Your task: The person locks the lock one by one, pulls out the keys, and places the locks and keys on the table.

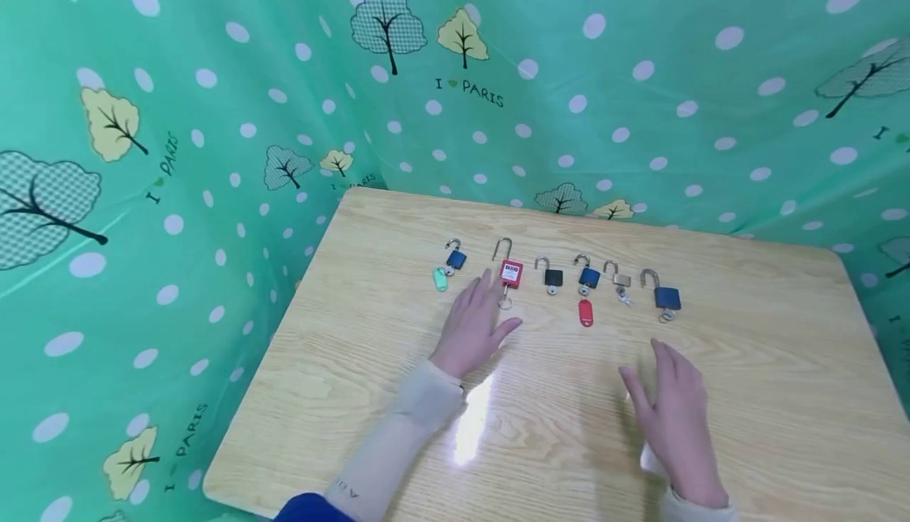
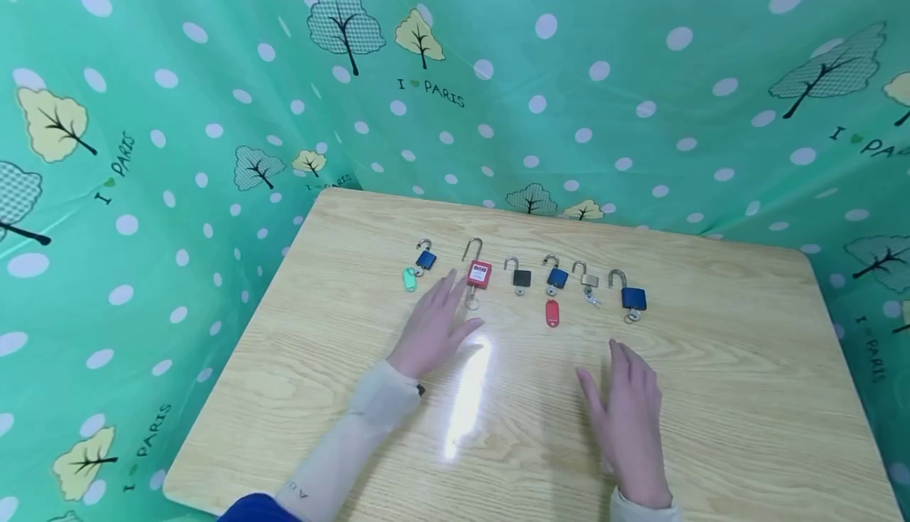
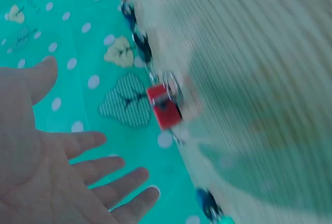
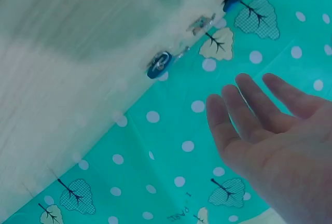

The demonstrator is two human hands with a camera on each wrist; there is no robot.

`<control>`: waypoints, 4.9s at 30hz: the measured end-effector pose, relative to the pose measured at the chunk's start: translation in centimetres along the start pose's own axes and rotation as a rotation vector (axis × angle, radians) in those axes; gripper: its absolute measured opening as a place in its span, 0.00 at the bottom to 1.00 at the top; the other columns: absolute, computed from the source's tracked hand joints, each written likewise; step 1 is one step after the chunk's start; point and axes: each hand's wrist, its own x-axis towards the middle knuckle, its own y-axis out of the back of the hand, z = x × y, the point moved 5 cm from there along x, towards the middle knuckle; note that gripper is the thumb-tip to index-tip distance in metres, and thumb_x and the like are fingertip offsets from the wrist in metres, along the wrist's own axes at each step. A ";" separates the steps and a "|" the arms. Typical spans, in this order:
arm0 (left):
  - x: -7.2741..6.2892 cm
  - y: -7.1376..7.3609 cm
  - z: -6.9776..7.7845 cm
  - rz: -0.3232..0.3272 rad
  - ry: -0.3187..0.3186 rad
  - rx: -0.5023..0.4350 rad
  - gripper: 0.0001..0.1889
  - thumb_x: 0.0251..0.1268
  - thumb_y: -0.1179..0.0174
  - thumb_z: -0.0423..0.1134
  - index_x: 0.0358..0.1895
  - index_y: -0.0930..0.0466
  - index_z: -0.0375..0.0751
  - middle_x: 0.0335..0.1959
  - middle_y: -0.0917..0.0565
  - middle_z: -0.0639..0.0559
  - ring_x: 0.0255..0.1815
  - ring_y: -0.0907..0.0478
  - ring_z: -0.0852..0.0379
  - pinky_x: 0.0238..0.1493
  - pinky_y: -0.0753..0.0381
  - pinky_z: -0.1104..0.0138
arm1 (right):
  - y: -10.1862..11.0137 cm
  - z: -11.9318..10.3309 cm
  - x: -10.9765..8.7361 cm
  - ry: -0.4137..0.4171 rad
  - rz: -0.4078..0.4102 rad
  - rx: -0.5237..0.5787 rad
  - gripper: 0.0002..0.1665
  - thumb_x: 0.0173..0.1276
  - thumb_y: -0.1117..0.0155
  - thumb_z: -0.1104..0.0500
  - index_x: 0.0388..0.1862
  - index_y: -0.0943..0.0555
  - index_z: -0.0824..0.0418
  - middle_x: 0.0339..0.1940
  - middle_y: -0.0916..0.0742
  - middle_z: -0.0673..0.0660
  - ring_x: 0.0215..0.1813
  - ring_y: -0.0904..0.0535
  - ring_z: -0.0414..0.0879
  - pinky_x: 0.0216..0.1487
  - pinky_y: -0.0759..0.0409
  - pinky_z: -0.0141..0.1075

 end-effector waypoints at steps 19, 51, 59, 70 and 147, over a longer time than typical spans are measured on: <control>4.9 -2.8 6.3 -0.097 -0.114 0.018 0.39 0.70 0.59 0.64 0.75 0.50 0.44 0.76 0.49 0.45 0.75 0.48 0.45 0.71 0.45 0.52 | 1.5 2.7 1.8 -0.095 0.063 -0.005 0.27 0.68 0.40 0.61 0.58 0.32 0.80 0.46 0.24 0.76 0.49 0.30 0.70 0.48 0.31 0.62; 11.9 -8.9 15.7 -0.163 -0.349 0.215 0.34 0.72 0.64 0.64 0.72 0.43 0.47 0.71 0.38 0.54 0.73 0.46 0.57 0.73 0.50 0.64 | 0.8 8.8 9.6 -0.320 -0.114 0.061 0.34 0.74 0.48 0.50 0.63 0.36 0.78 0.45 0.25 0.69 0.40 0.26 0.59 0.34 0.25 0.46; 12.8 -9.5 16.7 -0.228 -0.304 0.212 0.35 0.71 0.61 0.63 0.73 0.45 0.46 0.72 0.38 0.54 0.73 0.46 0.59 0.74 0.52 0.66 | 0.7 9.5 10.8 -0.357 -0.137 0.036 0.43 0.69 0.42 0.49 0.65 0.44 0.81 0.47 0.29 0.77 0.43 0.26 0.69 0.40 0.24 0.56; 13.3 -9.6 17.8 -0.303 -0.284 0.207 0.31 0.71 0.54 0.60 0.72 0.42 0.49 0.71 0.37 0.58 0.71 0.42 0.61 0.71 0.44 0.67 | -0.2 10.9 11.6 -0.429 -0.271 -0.034 0.61 0.64 0.44 0.32 0.71 0.54 0.80 0.56 0.38 0.86 0.50 0.33 0.79 0.48 0.30 0.67; 10.9 -3.3 10.9 -0.029 0.071 -0.893 0.13 0.57 0.34 0.45 0.45 0.13 0.50 0.37 0.17 0.66 0.34 0.23 0.73 0.34 0.22 0.78 | -2.9 0.6 6.2 -0.614 -0.069 0.673 0.47 0.55 0.28 0.42 0.69 0.33 0.62 0.61 0.25 0.59 0.55 0.26 0.45 0.42 0.24 0.21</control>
